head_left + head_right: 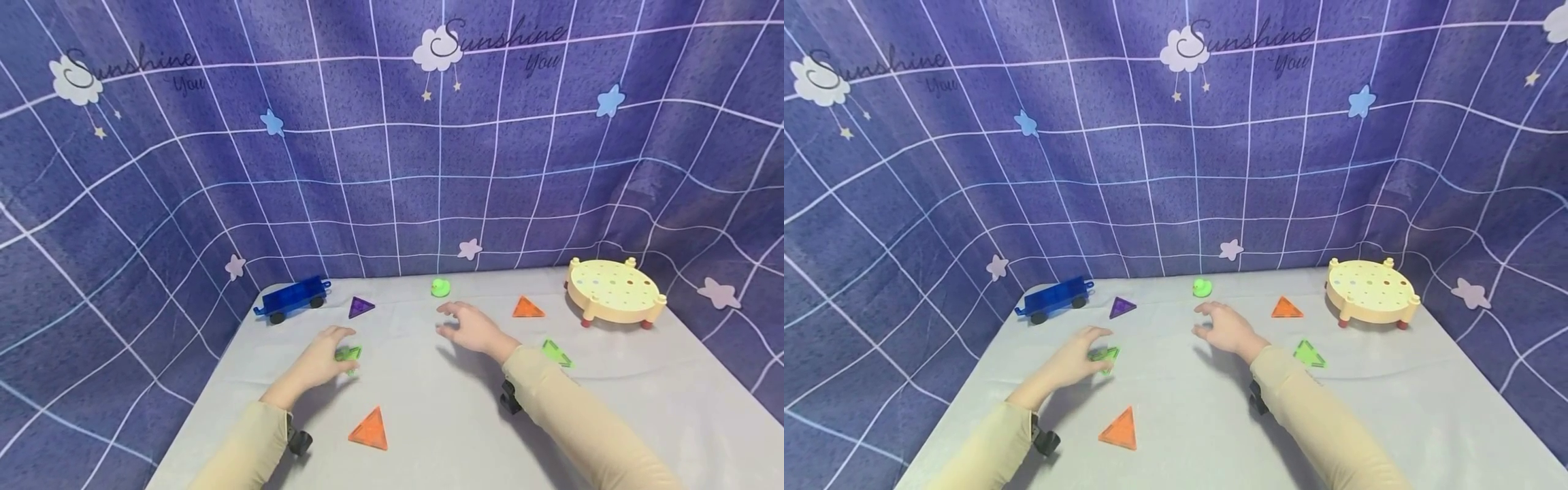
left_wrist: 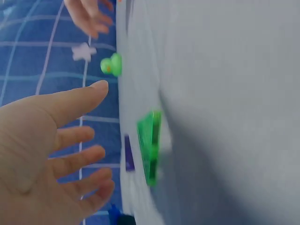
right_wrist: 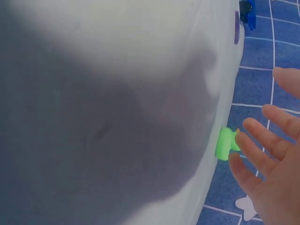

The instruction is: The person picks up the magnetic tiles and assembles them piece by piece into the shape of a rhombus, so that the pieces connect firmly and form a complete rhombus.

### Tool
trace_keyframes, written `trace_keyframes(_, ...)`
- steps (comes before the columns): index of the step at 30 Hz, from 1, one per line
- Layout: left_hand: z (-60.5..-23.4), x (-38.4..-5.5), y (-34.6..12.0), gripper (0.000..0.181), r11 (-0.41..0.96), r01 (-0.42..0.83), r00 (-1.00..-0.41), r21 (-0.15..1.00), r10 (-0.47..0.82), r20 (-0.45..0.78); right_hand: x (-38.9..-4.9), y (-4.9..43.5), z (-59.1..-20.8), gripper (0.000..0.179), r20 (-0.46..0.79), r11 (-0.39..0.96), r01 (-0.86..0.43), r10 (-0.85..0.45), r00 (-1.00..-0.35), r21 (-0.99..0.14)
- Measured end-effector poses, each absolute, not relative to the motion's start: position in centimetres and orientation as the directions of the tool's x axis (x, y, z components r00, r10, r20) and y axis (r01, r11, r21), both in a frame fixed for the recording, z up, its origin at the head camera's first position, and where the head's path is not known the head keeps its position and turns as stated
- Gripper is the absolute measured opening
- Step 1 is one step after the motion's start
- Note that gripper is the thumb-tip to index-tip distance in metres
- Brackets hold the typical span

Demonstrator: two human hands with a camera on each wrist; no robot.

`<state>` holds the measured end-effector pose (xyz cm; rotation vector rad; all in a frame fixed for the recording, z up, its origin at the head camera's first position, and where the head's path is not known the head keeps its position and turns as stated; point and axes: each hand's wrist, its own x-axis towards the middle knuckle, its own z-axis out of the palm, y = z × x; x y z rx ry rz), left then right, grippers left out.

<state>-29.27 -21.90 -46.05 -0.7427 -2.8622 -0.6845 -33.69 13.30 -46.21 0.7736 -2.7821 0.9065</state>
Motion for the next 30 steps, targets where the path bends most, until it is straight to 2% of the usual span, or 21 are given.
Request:
trace_keyframes(2,-45.9,-29.9,-22.4,0.071,0.812,0.432,-0.902,0.392,0.391,0.182,-33.6,13.0,-46.2,0.047,0.261,0.668,-0.517,-0.451,-0.853,-0.535)
trace_keyframes(6,-46.2,-30.7,-22.8,0.077,0.827,0.410,-0.912,0.385,0.378,0.158,-33.5,12.2,-46.2,0.049,0.257,0.641,-0.540,-0.485,-0.836,-0.545)
trace_keyframes(12,-46.7,-31.3,-22.8,0.076,0.814,0.413,-0.910,0.409,0.385,0.152,-33.1,10.6,-46.2,0.049,0.252,0.613,-0.593,-0.553,-0.794,-0.523)
trace_keyframes(20,-47.7,-31.5,-22.8,0.071,0.817,0.431,-0.902,0.383,0.402,0.158,-31.4,8.2,-46.9,0.055,0.213,0.570,-0.653,-0.650,-0.730,-0.498)
trace_keyframes(30,-48.2,-30.5,-23.0,0.074,0.814,0.438,-0.898,0.382,0.416,0.144,-27.9,4.4,-47.8,0.060,0.133,0.477,-0.753,-0.800,-0.586,-0.454)
